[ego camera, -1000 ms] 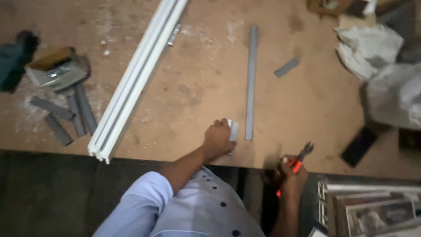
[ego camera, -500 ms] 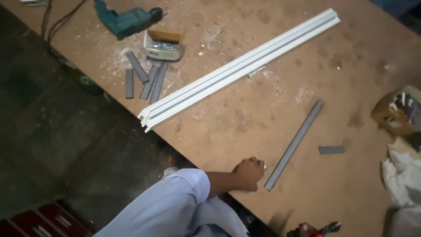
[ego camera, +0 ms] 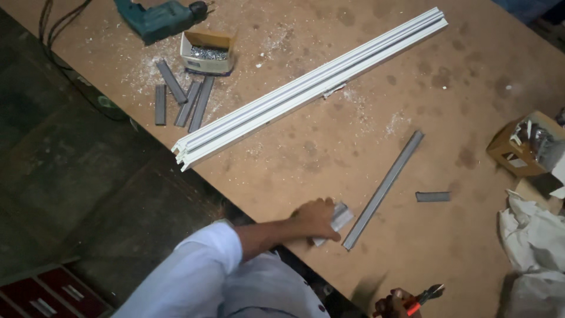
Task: The person uses pliers to bend and shape short metal pieces, then inserts them into slots on a long white profile. The person repeats this process for several pieces, aligning and seating each one into the profile.
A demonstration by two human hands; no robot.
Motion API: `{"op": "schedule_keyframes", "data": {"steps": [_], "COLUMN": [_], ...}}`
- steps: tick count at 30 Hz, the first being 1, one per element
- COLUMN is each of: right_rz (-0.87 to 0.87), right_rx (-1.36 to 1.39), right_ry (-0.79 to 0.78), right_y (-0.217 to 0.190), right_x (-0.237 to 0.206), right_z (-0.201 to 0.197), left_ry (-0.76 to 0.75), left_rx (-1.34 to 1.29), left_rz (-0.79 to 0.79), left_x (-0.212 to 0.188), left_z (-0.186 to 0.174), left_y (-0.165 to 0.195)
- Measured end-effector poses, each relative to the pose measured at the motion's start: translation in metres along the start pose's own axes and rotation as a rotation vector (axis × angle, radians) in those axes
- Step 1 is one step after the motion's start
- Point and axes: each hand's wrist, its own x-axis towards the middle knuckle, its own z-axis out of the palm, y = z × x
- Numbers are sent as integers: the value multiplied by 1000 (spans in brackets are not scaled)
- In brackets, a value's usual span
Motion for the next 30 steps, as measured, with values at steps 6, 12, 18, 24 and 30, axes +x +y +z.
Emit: {"op": "schedule_keyframes", "data": {"steps": [6,12,18,24,30], "right_rz": [-150,-130,-118,-120,-123], "right_rx": [47,74,44,-96,-136], "right_ry": [89,163,213,214,232], "right_y": [-6,-19,-22,-31,-41], "right_x": [-35,-50,-58,-62,-51], "right_z": [-15,-5,5,10,27], "left_ry": [272,525,754,876,935], "left_rx": [-167,-260,-80,-63,159], "left_rz": [-134,-347,-404,-489,-499], "left_x": [-7,-25,-48,-69,-61], "left_z": [-49,-119,-199,-262,-296], "left_y": [-36,-92,-143,-186,-235]}}
